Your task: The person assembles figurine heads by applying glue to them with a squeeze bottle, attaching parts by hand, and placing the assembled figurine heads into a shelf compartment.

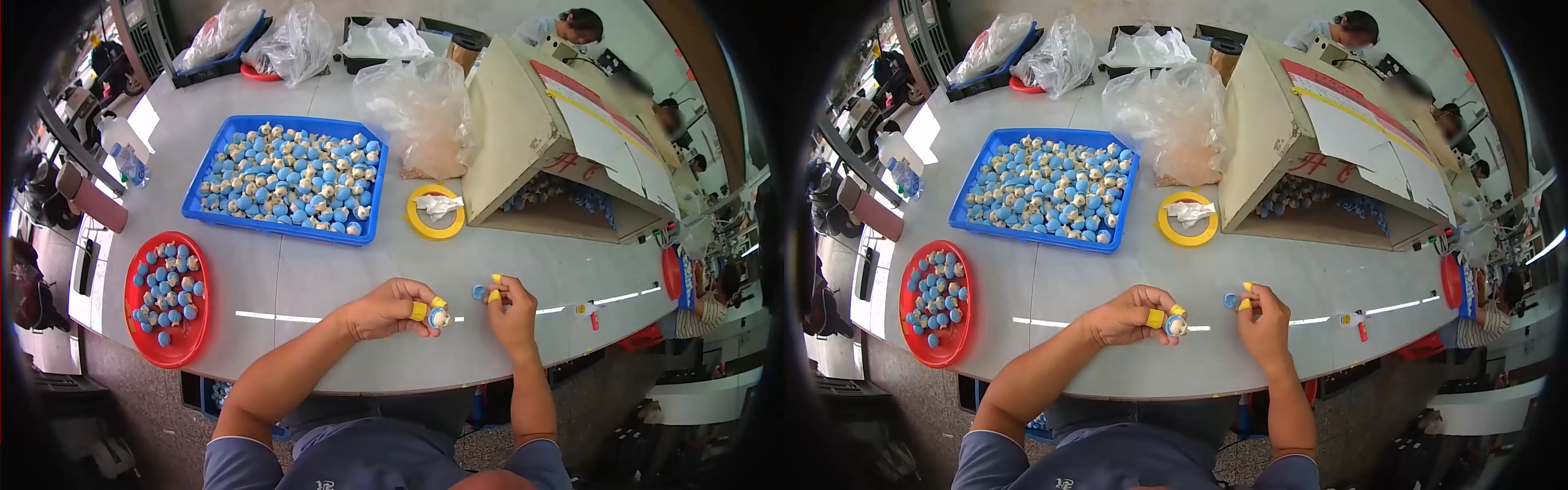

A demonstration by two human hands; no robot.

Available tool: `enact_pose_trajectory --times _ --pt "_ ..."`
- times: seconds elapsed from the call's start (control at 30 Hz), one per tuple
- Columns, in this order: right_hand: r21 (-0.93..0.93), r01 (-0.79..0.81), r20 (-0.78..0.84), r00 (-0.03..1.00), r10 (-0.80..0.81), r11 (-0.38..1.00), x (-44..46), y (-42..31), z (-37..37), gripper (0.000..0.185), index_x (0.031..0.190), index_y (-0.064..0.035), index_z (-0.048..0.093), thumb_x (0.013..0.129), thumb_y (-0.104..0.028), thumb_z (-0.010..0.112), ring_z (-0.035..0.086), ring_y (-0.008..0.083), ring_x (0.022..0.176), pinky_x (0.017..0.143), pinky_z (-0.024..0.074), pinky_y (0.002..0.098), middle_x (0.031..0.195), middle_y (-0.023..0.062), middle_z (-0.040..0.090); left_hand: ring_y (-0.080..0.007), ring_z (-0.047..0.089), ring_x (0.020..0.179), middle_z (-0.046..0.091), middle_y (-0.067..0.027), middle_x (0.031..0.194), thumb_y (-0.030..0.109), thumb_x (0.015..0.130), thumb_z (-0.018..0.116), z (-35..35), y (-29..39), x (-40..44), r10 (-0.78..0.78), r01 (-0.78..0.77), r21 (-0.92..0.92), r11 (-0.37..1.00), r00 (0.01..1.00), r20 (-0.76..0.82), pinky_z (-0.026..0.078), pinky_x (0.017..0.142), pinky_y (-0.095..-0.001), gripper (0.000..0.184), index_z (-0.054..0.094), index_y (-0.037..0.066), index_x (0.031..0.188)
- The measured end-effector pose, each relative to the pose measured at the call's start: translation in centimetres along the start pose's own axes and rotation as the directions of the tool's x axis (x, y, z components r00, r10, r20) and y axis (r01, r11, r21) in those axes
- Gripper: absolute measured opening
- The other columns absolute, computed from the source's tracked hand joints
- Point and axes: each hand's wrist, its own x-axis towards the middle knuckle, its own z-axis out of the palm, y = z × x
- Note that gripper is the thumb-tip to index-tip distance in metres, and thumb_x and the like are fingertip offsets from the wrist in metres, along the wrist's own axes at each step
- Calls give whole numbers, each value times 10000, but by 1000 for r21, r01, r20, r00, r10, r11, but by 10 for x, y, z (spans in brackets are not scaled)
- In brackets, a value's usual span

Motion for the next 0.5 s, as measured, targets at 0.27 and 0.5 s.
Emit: enact_pose_trajectory --times 0.27,0.5 --pt "26 -21 -120 992 24 999 -5 17 5 207 1061 46 609 856 65 583 710 173 681 665 570 290 846 123 721 -251 724 957 707 -147 1069 58 923 658 5 -1 0 -6 8 10 1000 991 -136 617 858 -333 225 657 -39 1126" --pt "6 7 -182 983 -6 1000 -3 22 6 177 1031 25 643 858 42 608 686 150 653 642 548 274 803 97 716 -247 718 975 709 -166 1084 -37 890 549 1 -4 -2 8 -13 120 993 999 43 604 865 -338 290 645 -57 1163"
